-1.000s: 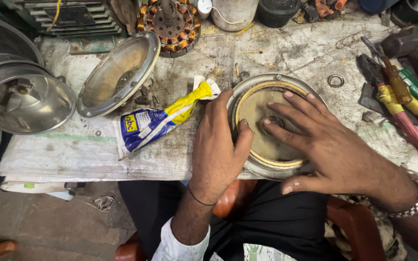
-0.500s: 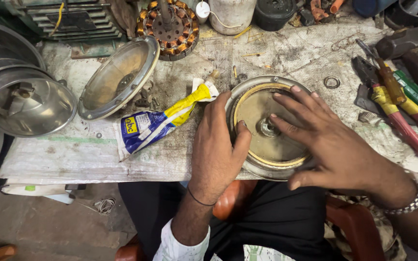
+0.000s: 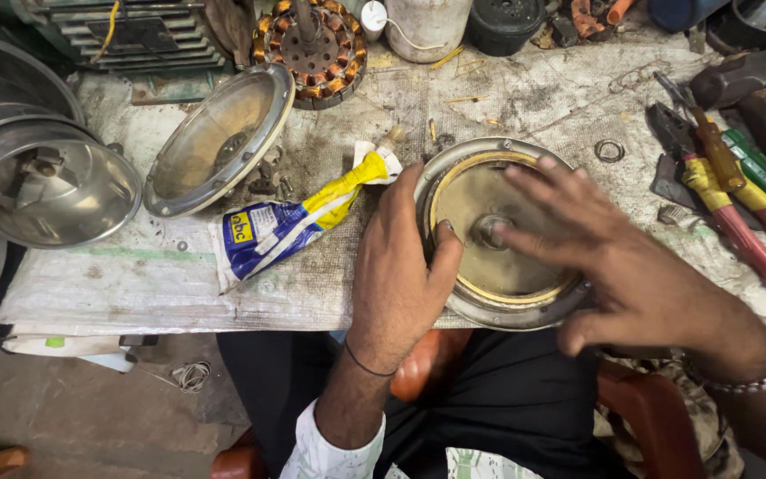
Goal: The person applies adhesive to the center of a circular metal motor part, then rubs it in by hand. They place a second similar part on top, press and rotate it, then remove it and use a metal file to smooth the inner edge of the first part.
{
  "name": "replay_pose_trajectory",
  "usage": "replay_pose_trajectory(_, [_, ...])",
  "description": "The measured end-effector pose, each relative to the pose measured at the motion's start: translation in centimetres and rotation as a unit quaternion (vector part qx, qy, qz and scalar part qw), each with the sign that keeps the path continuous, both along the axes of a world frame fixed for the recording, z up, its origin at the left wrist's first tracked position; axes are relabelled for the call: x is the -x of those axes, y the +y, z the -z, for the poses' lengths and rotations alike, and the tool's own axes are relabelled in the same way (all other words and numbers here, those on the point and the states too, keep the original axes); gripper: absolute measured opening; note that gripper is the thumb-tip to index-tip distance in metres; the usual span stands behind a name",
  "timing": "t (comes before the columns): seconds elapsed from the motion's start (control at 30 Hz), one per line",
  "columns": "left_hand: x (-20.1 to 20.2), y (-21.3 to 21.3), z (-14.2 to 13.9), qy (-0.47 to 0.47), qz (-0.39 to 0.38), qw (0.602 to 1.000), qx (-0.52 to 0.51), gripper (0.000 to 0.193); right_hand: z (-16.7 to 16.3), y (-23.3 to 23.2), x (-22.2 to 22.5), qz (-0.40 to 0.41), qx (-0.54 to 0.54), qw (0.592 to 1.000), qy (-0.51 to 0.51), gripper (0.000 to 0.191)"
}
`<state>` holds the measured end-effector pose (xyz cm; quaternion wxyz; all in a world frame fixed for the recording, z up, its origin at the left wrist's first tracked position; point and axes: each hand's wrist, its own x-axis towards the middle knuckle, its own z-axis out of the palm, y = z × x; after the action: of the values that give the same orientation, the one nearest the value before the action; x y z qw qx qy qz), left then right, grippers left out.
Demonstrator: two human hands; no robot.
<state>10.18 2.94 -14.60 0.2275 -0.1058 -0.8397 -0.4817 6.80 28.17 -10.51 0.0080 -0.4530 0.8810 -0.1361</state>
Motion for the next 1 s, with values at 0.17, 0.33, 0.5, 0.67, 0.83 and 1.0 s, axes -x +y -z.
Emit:
replay_pose_trajectory(0.17, [0.0,0.1,0.0,-0.034,0.008,0.999,-0.009,0.067,1.2,0.0,0.6,0.049,-0.028,0.997,0.043,0.121])
replay_pose_trajectory(0.33, [-0.6,-0.1,-1.0,-0.034,0.008,0.999,-0.008,0.067,0.5,0.2,-0.2,0.03,-0.017,0.997,0.069,0.119])
replay_pose_trajectory(0.5, [-1.3,-0.5,-1.8,-0.011,0.015,1.0,-0.012,0.07,-1.5,0.4,-2.3,0.01,0.057,0.998,0.013,0.101])
replay_pose_trajectory(0.67, [-0.3,-0.3,-0.7,-0.022,0.016,0.999,-0.033,0.074,-0.1,0.3,-2.7,0.07,0.067,0.995,0.003,0.114])
replay_pose_trajectory(0.83, [0.5,-0.1,-0.3,0.0,-0.036,0.998,-0.043,0.064,1.1,1.4,-1.9,0.078,0.074,0.993,0.043,0.123])
replay_pose_trajectory(1.0, [0.7,-0.1,-0.7,-0.149,-0.112,0.977,-0.098,0.055,-0.2,3.4,-0.6,0.124,-0.014,0.981,0.146,0.126])
